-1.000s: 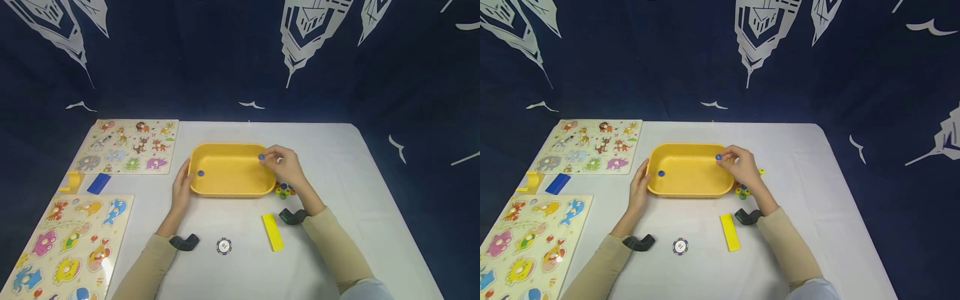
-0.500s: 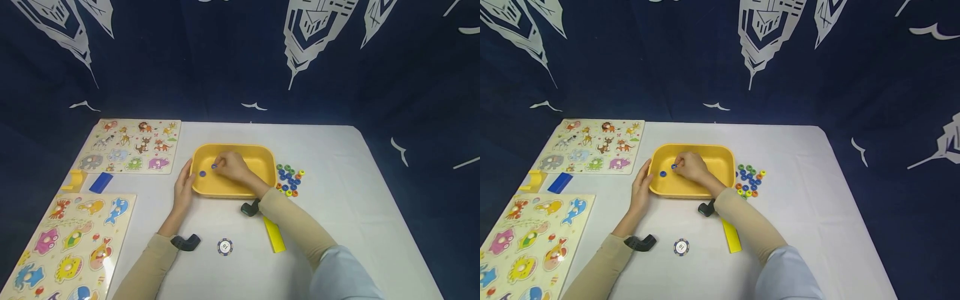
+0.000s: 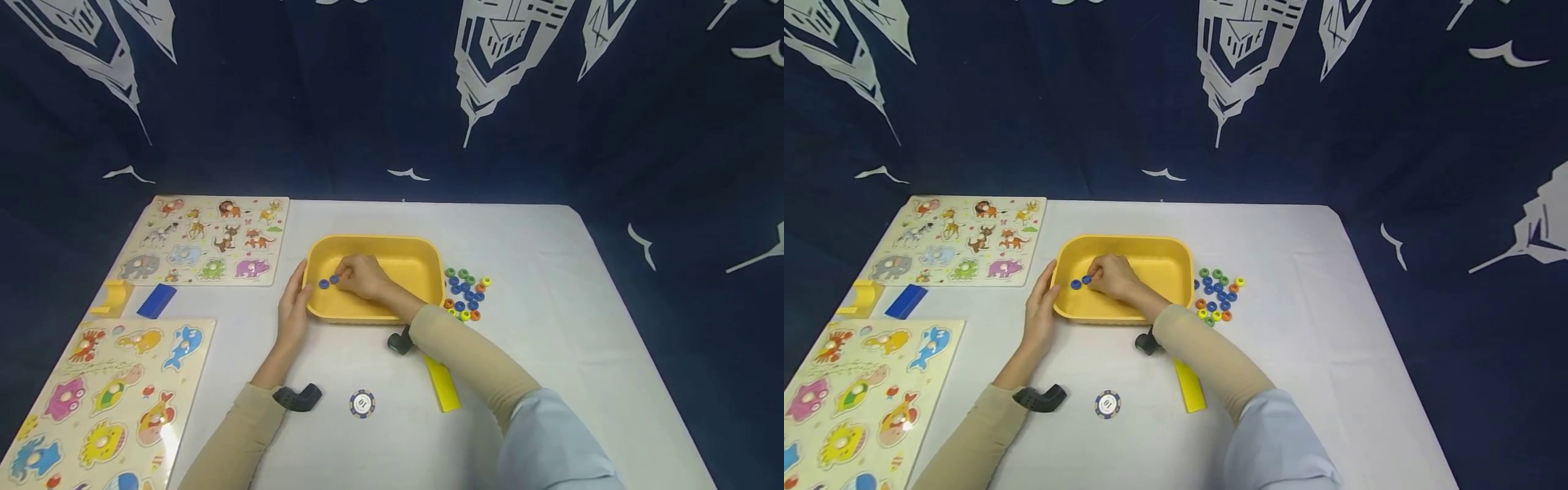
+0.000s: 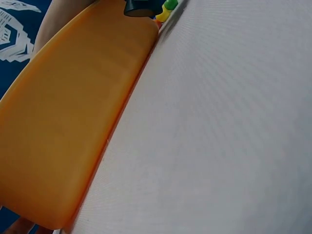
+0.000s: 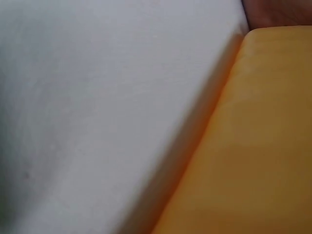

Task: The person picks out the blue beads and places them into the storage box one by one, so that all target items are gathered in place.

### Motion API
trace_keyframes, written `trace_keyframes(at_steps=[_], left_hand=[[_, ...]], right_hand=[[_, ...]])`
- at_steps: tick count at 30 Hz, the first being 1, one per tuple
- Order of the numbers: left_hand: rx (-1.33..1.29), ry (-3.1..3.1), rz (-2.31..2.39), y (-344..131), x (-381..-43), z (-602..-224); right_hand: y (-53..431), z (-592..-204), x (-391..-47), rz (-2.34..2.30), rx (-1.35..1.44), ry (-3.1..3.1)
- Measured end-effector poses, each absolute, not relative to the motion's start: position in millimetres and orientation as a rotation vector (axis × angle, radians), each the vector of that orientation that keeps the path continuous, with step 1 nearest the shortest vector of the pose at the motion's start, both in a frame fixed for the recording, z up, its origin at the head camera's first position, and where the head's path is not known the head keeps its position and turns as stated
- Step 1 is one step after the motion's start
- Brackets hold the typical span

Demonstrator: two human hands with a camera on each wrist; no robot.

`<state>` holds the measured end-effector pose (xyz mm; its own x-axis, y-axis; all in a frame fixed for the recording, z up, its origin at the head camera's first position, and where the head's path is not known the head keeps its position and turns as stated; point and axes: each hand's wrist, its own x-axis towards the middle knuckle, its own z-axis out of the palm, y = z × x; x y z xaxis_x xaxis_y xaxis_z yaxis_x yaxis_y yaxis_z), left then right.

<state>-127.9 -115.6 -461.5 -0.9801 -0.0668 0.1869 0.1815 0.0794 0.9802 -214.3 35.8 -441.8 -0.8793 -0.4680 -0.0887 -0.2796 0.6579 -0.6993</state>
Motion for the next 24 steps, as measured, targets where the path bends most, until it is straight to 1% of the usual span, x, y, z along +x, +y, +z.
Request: trace_keyframes(at_steps=[5, 11, 15, 18, 21, 24], left_hand=[[-0.103, -2.137, -2.051, -121, -136, -478], [-0.086, -2.153, -2.049, -118, -131, -468], [-0.08, -2.193, -1.997, -112, -125, -455], [-0.077, -2.194, -1.987, -111, -123, -451], [-0.072, -2.196, -1.988, -112, -123, -450], [-0.067, -2.2, -1.989, -113, -123, -451]], right_hand=[[38, -439, -213, -1.025, -0.629, 2.546], [62, -424, -199, -1.192, -0.646, 2.462], [97, -404, -180, -1.368, -0.677, 2.569], [133, -396, -167, -1.5, -0.705, 2.673], [174, -399, -157, -1.605, -0.698, 2.746], [214, -414, -150, -1.683, -0.625, 2.805]])
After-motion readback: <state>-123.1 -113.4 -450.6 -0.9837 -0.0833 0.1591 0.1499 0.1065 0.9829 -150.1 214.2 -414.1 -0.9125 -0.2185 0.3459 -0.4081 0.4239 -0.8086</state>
